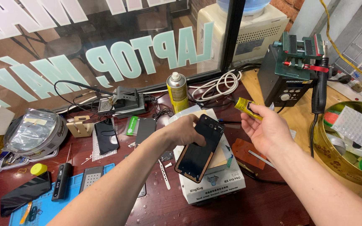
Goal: The person cleans the edges of a disassembled smartphone with a cloth, then applies adhesive along the frame using a T-7000 tube. The person aligns and presses the screen assembly onto the frame to bond it.
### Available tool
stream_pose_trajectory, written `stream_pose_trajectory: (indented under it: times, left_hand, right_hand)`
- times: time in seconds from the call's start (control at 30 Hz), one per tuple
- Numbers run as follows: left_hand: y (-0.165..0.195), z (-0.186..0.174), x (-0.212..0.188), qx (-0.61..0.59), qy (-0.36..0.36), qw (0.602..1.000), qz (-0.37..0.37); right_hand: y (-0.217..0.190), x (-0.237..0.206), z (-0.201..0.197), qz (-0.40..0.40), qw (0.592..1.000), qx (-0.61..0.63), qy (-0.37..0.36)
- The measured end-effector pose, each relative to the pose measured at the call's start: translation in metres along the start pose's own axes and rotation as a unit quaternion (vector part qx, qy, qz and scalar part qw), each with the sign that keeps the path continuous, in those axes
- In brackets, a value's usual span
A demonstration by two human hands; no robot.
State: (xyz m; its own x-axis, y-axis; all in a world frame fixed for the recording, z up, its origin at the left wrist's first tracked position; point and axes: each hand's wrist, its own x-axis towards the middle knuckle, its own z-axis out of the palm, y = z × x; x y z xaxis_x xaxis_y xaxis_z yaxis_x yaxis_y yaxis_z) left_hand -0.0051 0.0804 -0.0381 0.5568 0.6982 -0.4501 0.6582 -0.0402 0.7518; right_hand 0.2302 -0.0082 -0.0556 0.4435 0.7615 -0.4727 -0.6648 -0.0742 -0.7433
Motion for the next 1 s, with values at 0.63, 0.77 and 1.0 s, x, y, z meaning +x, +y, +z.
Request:
stream_pose_trajectory:
  times: [0.63,0.77,1.0]
  left_hand:
    - [0.026,-0.010,-0.037,0.081,0.259,0.951,0.149]
    - [0.031,-0.014,-0.053,-0.208,0.162,0.946,0.190]
    - [-0.003,-0.053,-0.094,-0.487,0.324,0.796,0.158]
  right_hand:
    - [-0.019,-0.017,0.033,0.060,0.993,0.083,-0.059]
    - [-0.004,-0.039,0.086,0.130,0.971,0.062,-0.193]
    - [0.032,-0.078,0.163,0.188,0.925,-0.140,-0.298]
